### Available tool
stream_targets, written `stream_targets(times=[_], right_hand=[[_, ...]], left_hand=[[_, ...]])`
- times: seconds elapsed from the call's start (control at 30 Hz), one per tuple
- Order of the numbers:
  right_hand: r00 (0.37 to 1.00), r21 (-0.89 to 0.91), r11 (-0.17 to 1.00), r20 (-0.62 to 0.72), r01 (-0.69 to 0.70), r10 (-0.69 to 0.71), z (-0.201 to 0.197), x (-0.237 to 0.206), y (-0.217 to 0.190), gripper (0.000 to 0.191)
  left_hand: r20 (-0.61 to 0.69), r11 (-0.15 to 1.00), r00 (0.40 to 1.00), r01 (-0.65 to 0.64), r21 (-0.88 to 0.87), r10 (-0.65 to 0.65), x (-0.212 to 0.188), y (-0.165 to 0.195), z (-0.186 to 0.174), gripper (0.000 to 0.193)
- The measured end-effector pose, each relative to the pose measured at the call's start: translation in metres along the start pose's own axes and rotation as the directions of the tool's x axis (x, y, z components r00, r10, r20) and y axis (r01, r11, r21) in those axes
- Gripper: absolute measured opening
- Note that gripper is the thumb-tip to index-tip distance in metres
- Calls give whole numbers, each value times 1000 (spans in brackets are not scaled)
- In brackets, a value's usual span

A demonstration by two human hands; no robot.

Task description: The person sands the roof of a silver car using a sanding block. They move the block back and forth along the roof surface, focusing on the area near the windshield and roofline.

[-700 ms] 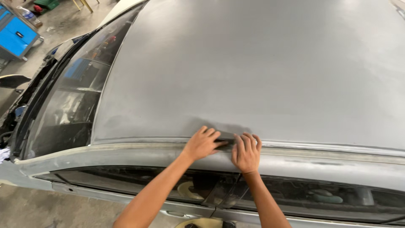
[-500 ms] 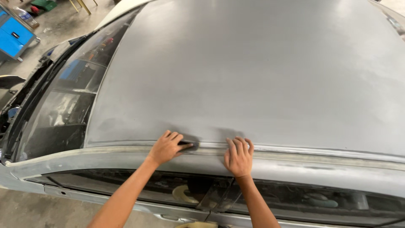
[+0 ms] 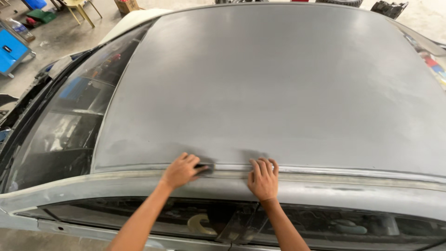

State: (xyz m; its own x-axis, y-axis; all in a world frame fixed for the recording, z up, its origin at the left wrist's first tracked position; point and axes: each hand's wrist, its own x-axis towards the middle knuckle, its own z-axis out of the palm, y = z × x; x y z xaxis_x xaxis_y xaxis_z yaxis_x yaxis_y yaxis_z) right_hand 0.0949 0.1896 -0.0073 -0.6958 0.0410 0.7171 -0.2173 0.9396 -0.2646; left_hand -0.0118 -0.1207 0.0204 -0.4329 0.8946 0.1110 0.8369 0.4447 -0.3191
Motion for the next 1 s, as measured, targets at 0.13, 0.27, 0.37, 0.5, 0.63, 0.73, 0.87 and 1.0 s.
stream_targets(times=[0.13, 0.27, 0.37, 0.5, 0.63, 0.73, 0.87, 1.0], right_hand=[[1000, -14, 1000, 21, 19, -19, 0, -1, 2, 35], [999, -28, 1000, 33, 3, -2, 5, 1, -4, 35], [998, -69, 998, 66, 13, -9, 12, 0, -8, 34], [995, -85, 996, 94, 41, -33, 18, -2, -8, 35], [995, -73, 996, 92, 57, -50, 20, 6, -22, 34], [995, -100, 993, 84, 70, -62, 26, 17, -50, 34], [985, -2, 996, 149, 90, -89, 47, 28, -97, 38], [990, -6, 996, 108, 87, -86, 65, 24, -119, 38]], left_hand=[[-120, 998, 992, -43, 51, 49, 56, 47, 20, 54], [-48, 1000, 999, 15, -11, -15, 6, 8, 12, 41], [43, 993, 993, 114, -16, -114, -36, -24, 9, 44], [-106, 998, 992, 68, 13, -66, -23, -9, 21, 52], [-102, 996, 990, 92, -11, -92, -16, 3, 30, 49], [-49, 993, 992, 117, -31, -118, -48, -19, 24, 55], [-44, 979, 980, 198, 45, -196, -70, -40, 23, 56], [-21, 990, 989, 143, -5, -143, -68, -39, 42, 26]])
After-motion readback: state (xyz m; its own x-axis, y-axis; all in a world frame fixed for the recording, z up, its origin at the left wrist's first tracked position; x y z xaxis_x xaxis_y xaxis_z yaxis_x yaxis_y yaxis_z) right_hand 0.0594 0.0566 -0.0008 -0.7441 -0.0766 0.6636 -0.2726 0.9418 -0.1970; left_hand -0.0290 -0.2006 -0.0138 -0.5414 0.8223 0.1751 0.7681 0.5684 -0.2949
